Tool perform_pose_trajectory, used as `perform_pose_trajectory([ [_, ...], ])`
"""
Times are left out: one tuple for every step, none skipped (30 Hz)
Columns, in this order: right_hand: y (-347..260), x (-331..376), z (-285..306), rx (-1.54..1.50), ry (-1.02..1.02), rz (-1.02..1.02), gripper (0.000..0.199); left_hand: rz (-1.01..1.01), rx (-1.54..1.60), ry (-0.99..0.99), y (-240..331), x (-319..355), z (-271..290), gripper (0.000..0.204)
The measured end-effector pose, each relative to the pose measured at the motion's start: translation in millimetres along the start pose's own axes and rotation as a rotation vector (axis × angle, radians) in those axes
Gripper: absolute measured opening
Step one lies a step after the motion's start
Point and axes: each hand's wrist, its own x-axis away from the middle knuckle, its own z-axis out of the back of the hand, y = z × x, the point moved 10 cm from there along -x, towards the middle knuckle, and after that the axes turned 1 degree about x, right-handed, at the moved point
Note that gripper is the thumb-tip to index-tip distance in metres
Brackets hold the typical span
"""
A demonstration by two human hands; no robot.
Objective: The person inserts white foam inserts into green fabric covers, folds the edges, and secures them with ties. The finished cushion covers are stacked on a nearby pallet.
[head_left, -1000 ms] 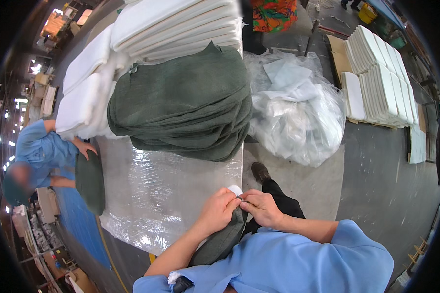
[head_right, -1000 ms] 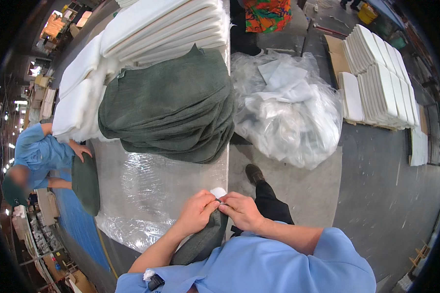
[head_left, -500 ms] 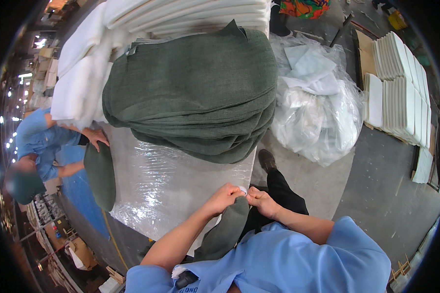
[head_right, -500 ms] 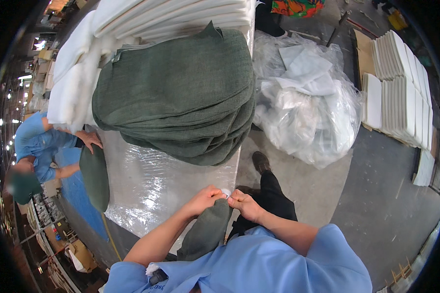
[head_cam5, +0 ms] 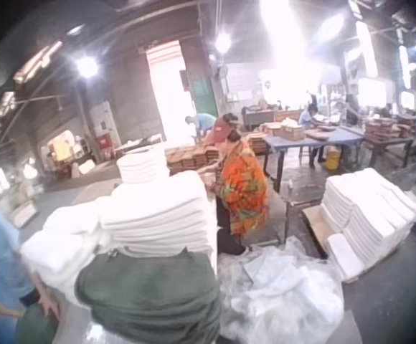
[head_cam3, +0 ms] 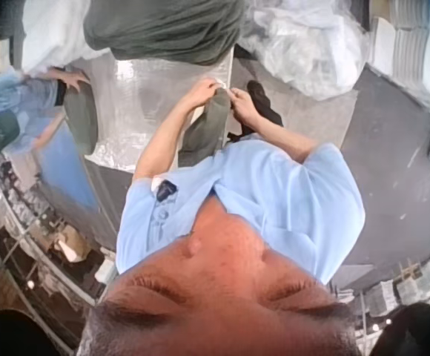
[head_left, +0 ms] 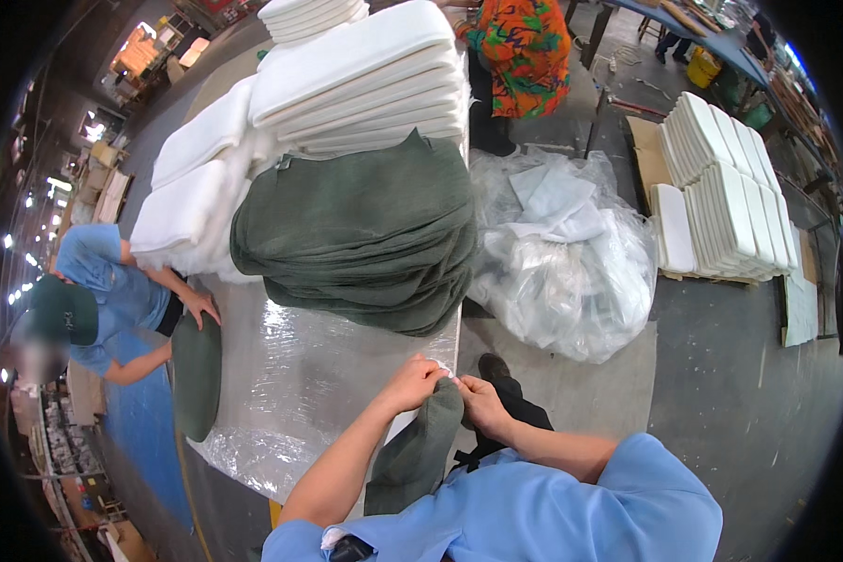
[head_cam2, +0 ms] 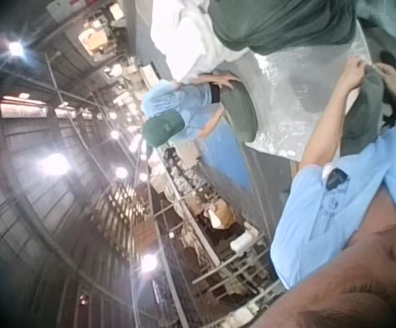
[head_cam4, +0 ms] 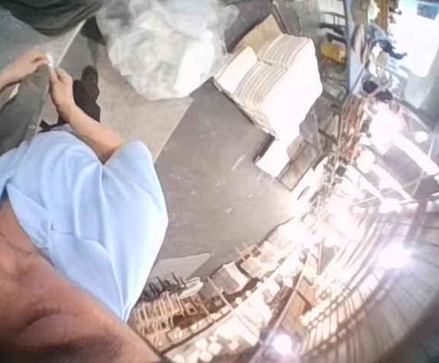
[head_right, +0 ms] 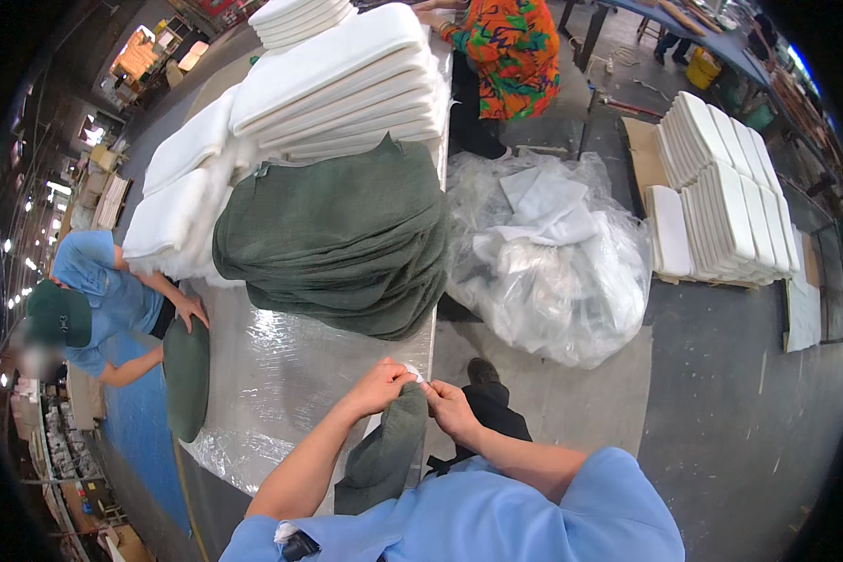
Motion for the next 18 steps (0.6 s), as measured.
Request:
perform_pose_trajectory([
  [-4,2,6,0.097,0.09,0.063,0.03,0.006,-0.031,-0.027,3,-2,-2,0.034],
  [0,6,6,0.02,0.108,0.057,0.03,0.011,-0.063,-0.053,6,-3,-3,0.036],
  [4,10,5,-0.058,0.125,0.052,0.029,0.069,-0.085,-0.114,4,-2,-8,0.037],
  [1,11,5,-0.135,0.137,0.057,0.029,0.121,-0.113,-0.167,4,-3,-8,0.039],
  [4,8,8,-0.129,0.163,0.096,0.028,0.171,-0.146,-0.223,2,-6,-9,0.04],
  [12,3,8,-0.157,0.195,0.087,0.028,0.157,-0.122,-0.219,8,-7,-7,0.043],
  [10,5,4,-0.178,0.231,0.048,0.028,0.156,-0.101,-0.214,0,-5,-9,0.046],
  [15,10,4,-0.196,0.277,0.001,0.029,0.154,-0.068,-0.218,-2,-3,-12,0.049],
  [11,9,-1,-0.197,0.284,0.017,0.03,0.168,-0.052,-0.262,-7,-4,-15,0.05],
  [15,8,2,-0.196,0.304,0.031,0.031,0.176,-0.029,-0.316,-7,-6,-20,0.051],
  [16,7,5,-0.188,0.32,0.047,0.032,0.182,-0.005,-0.363,-5,-9,-26,0.052],
  [19,10,6,-0.204,0.341,0.078,0.031,0.196,-0.008,-0.416,-3,-7,-32,0.053],
  [24,14,9,-0.189,0.375,0.07,0.031,0.21,-0.017,-0.472,1,-6,-36,0.055],
  [28,19,13,-0.175,0.408,0.06,0.03,0.224,-0.026,-0.526,5,-4,-41,0.056],
  [27,20,17,-0.164,0.409,0.085,0.03,0.221,-0.029,-0.546,12,-6,-44,0.056],
  [26,21,21,-0.154,0.407,0.106,0.03,0.223,-0.032,-0.564,15,-7,-46,0.056],
  [26,22,24,-0.144,0.405,0.126,0.03,0.224,-0.035,-0.583,19,-7,-49,0.056],
  [31,21,27,-0.179,0.397,0.086,0.03,0.246,-0.01,-0.589,22,-7,-51,0.055],
])
